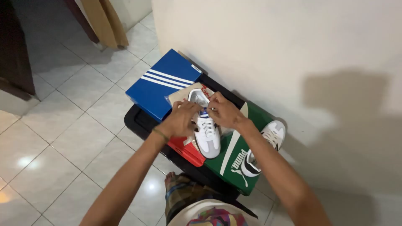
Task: The person unboxes and packs sneakers, removing shoes from shoeboxes, turning them over by hand, and wrapping them in tissue paper inside the boxes.
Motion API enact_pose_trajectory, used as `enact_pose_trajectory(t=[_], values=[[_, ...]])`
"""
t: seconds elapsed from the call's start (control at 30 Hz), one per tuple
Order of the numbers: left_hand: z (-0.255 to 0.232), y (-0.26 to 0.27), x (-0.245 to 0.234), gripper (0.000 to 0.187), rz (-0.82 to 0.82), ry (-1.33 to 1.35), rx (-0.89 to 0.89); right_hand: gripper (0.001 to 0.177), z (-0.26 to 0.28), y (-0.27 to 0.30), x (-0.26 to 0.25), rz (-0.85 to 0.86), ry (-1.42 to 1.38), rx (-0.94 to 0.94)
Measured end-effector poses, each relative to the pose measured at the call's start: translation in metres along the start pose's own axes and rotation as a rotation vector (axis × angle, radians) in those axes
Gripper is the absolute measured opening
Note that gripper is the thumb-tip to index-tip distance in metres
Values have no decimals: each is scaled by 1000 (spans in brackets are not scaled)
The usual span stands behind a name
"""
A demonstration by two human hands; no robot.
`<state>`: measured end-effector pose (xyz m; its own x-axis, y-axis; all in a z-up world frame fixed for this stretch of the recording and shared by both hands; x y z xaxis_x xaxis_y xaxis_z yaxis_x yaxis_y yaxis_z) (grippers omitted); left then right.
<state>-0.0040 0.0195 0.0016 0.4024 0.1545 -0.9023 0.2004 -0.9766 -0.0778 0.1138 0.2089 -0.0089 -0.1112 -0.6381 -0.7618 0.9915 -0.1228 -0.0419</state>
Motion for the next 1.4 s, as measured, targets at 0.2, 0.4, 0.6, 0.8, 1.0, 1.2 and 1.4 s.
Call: enact_pose_trajectory(t=[0.2, 0.4, 0.6, 0.8, 1.0, 1.2, 1.4], values=[[-52, 60, 11, 36, -391, 128, -4, 18, 19, 13, -1, -94, -80, 33], [-54, 57, 29, 17, -392, 300, -87, 15, 24, 10, 5, -140, -15, -158], [-47, 51, 42, 11, -412, 343, -23, 15, 25, 13, 7, -153, -49, -145], [-26, 38, 58, 10, -132, 836, -264, 15, 20, 14, 12, -151, -35, -69], [-39, 41, 54, 14, -405, 332, -343, 17, 29, 16, 14, -198, -23, -63], [-43, 56, 52, 21, -395, 777, -395, 28, 57, 44, -1, -270, -150, -127], [-40, 70, 71, 25, -458, 822, -319, 13, 56, 76, 8, -71, -173, 28]])
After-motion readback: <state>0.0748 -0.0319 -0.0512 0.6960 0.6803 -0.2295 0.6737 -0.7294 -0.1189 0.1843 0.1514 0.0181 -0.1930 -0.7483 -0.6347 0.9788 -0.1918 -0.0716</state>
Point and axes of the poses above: each hand's wrist, its own y-axis away from the middle knuckle, its own x-axis out of the palm, z = x × y, the point moved 2 cm from there along -y, towards the middle knuckle, and after that the axes turned 5 degrees about -y, right-handed, at the moved point
